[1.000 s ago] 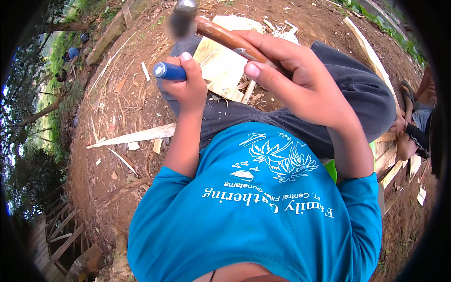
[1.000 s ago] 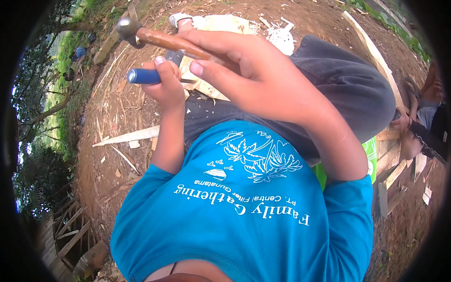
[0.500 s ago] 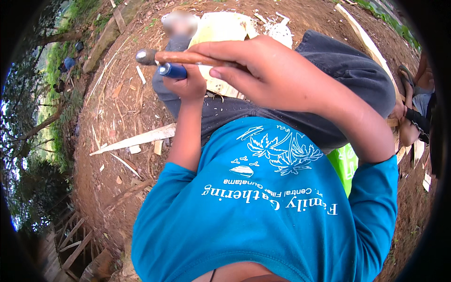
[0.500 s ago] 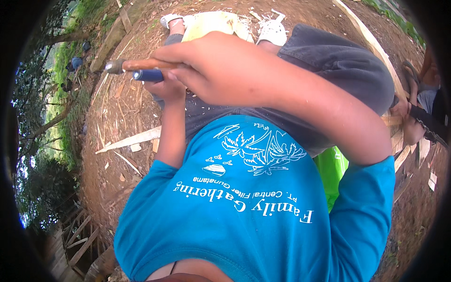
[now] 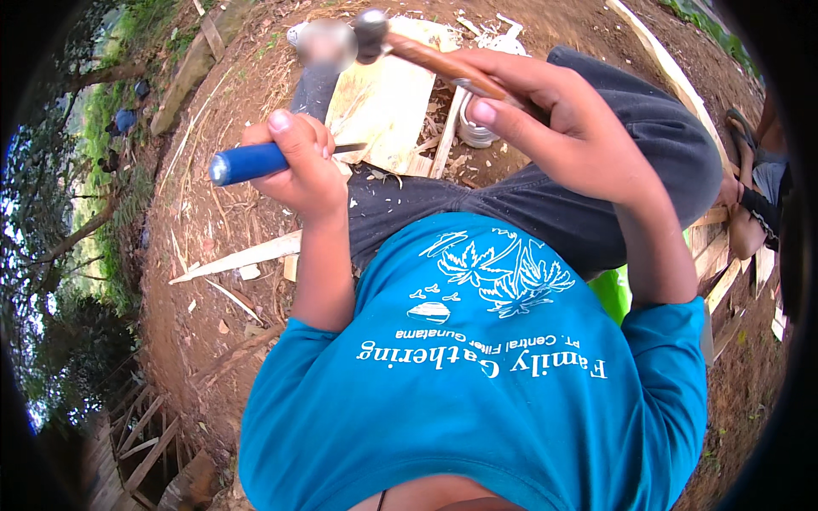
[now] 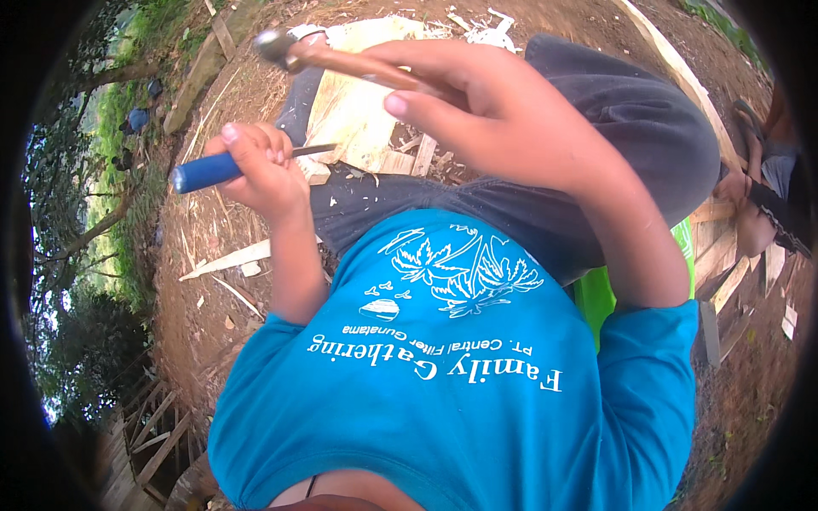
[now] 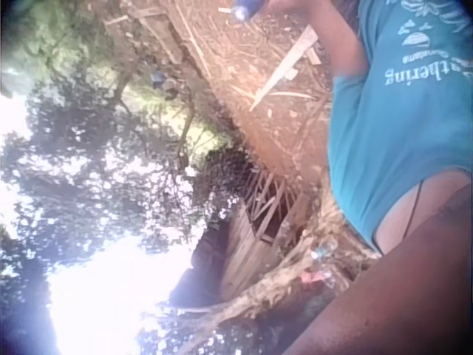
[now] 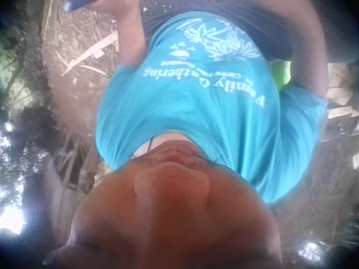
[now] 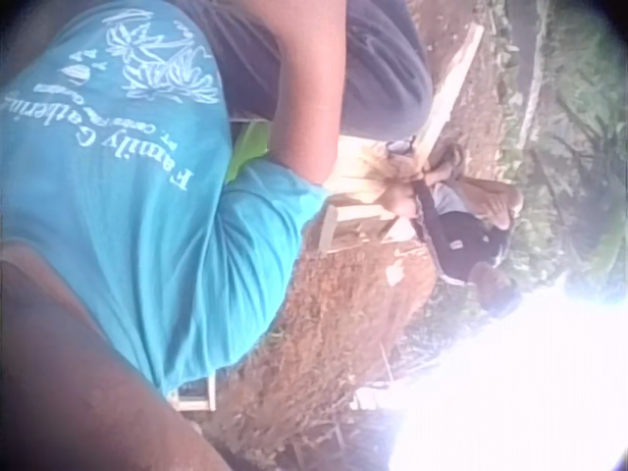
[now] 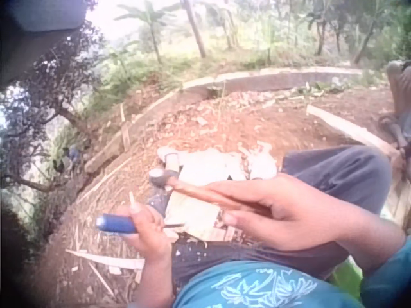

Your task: The person carves and shapes a piece of wood using a chisel and a hammer, striking the tool to remove material.

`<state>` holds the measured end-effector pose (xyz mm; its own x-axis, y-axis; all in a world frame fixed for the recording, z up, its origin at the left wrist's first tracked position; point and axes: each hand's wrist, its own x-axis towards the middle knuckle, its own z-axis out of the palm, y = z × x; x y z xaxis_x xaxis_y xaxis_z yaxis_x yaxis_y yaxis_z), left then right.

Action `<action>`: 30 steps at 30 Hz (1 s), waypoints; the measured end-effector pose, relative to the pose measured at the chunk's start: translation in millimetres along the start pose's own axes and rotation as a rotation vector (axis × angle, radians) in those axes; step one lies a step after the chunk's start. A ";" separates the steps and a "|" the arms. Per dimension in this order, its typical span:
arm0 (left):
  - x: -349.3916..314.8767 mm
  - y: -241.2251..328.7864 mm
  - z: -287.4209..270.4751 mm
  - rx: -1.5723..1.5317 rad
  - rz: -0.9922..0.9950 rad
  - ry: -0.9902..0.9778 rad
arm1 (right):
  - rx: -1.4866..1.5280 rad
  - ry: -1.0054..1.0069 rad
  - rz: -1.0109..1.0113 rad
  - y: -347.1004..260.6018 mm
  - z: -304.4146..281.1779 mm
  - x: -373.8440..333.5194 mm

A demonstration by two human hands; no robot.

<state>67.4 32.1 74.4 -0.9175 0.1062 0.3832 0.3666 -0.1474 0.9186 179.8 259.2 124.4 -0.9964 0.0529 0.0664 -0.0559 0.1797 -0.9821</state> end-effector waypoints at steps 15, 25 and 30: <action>-41.2 32.4 55.6 0.574 0.244 -0.754 | 0.702 0.007 0.324 50.1 30.2 -38.4; -1.0 -53.6 -48.2 1.274 -0.182 -0.824 | 0.551 0.254 0.370 23.8 -11.2 -36.4; 5.1 -64.0 -46.8 1.179 -0.323 -0.699 | 0.733 0.227 0.390 9.2 -22.7 -42.1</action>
<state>32.0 -3.9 13.1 -0.8477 0.4877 -0.2086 0.3892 0.8391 0.3800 222.7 280.9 116.5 -0.9202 0.1881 -0.3432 0.1830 -0.5681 -0.8023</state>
